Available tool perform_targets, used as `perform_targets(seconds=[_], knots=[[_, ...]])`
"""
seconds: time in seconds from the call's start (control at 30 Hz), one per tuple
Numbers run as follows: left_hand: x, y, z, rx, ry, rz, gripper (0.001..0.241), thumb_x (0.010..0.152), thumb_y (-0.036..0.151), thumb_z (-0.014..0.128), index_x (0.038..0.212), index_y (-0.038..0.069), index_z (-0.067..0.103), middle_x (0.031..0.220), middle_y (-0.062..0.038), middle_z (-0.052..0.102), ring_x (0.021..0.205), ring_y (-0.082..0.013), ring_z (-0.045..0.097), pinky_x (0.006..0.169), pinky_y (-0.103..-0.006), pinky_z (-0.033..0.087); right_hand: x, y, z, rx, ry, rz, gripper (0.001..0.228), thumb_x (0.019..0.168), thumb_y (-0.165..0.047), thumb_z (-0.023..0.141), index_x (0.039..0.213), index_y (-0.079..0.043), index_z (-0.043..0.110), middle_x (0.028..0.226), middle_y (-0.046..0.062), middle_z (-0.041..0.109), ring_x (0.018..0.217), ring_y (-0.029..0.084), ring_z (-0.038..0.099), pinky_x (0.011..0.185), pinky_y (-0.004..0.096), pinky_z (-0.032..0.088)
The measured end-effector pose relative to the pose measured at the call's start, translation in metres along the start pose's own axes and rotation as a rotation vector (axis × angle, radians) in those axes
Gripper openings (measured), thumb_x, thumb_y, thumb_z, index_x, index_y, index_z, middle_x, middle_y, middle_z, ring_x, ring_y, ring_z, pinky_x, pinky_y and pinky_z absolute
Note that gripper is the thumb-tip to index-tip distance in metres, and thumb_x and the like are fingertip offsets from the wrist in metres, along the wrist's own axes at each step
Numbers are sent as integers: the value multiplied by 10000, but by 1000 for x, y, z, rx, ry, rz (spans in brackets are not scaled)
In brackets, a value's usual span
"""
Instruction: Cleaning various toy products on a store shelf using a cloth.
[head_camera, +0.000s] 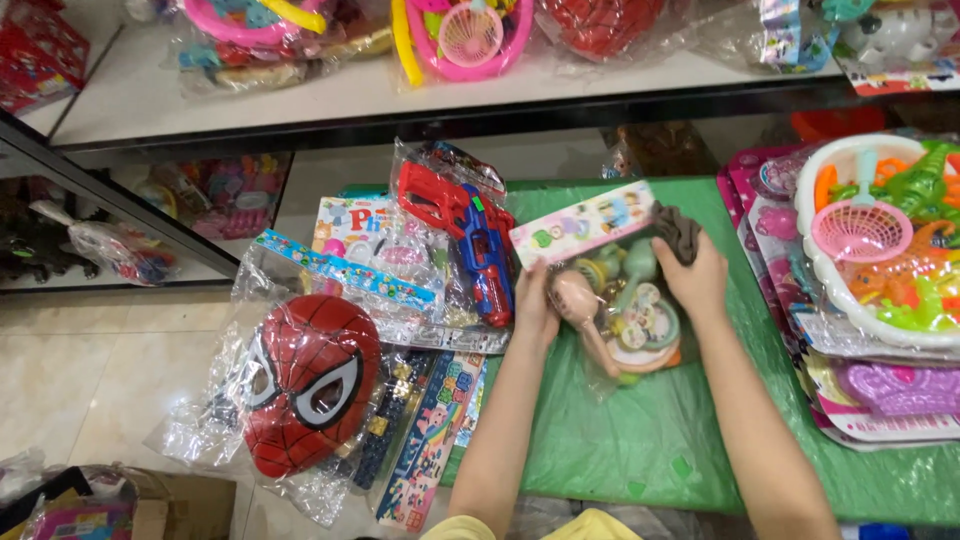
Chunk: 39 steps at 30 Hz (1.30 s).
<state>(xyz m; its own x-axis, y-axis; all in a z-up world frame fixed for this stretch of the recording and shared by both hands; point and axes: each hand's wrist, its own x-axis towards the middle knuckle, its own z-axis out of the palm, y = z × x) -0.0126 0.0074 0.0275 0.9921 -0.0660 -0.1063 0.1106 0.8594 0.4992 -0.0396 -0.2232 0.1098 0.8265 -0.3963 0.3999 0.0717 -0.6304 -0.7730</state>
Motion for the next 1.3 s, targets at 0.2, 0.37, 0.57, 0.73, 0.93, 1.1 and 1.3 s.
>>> perform_targets(seconds=[0.2,0.37,0.57,0.73,0.93,1.1,1.3], knots=[[-35,10,50,543,-45,-50,586,796,30,784,1328,-24,547,1197,-154,666,1051,-242,668,917,-378,553,-5,-7,-12,-36,-66,54,416,906,-319,775,1240,-80,706,1056,178,753,1001,337,737,885,442,564],[-37,2,47,531,-63,101,474,822,53,738,1273,-44,630,1163,-126,697,1046,-197,675,935,-330,542,-22,-25,-10,-88,40,-260,356,863,-234,774,1190,-106,718,1214,135,727,1090,350,689,974,440,542],[-23,-8,24,654,-54,127,435,871,91,719,1278,-44,644,1063,-117,715,959,-179,658,879,-324,529,-53,-92,-25,-204,-136,-578,383,693,-224,799,1063,-139,747,1220,54,704,1029,328,633,925,432,547],[-22,17,28,751,-160,159,499,868,202,720,1301,-36,649,1143,-119,742,1038,-176,692,944,-309,541,-50,-65,-23,-241,-141,-629,342,739,-279,816,1034,-125,736,1190,46,695,1009,316,631,863,412,560],[-59,67,92,1413,-75,-87,617,785,507,747,1278,139,705,989,-144,783,894,-253,753,786,-353,581,-23,-5,-22,-515,-62,-371,272,862,-282,810,1055,-108,729,1165,67,699,1027,310,645,859,433,556],[-56,55,79,1350,-11,-105,622,752,469,709,1292,165,656,876,-144,780,627,-283,746,605,-373,591,-52,-71,-21,-310,-24,-513,347,789,-250,771,1091,-102,689,1149,100,692,1040,358,647,906,451,545],[-53,55,77,1284,-4,-101,565,757,413,721,1230,106,688,891,-134,776,653,-250,754,522,-370,600,-34,-65,-24,-282,-128,-395,359,799,-211,740,1151,-143,729,1141,108,732,993,366,663,901,448,541]])
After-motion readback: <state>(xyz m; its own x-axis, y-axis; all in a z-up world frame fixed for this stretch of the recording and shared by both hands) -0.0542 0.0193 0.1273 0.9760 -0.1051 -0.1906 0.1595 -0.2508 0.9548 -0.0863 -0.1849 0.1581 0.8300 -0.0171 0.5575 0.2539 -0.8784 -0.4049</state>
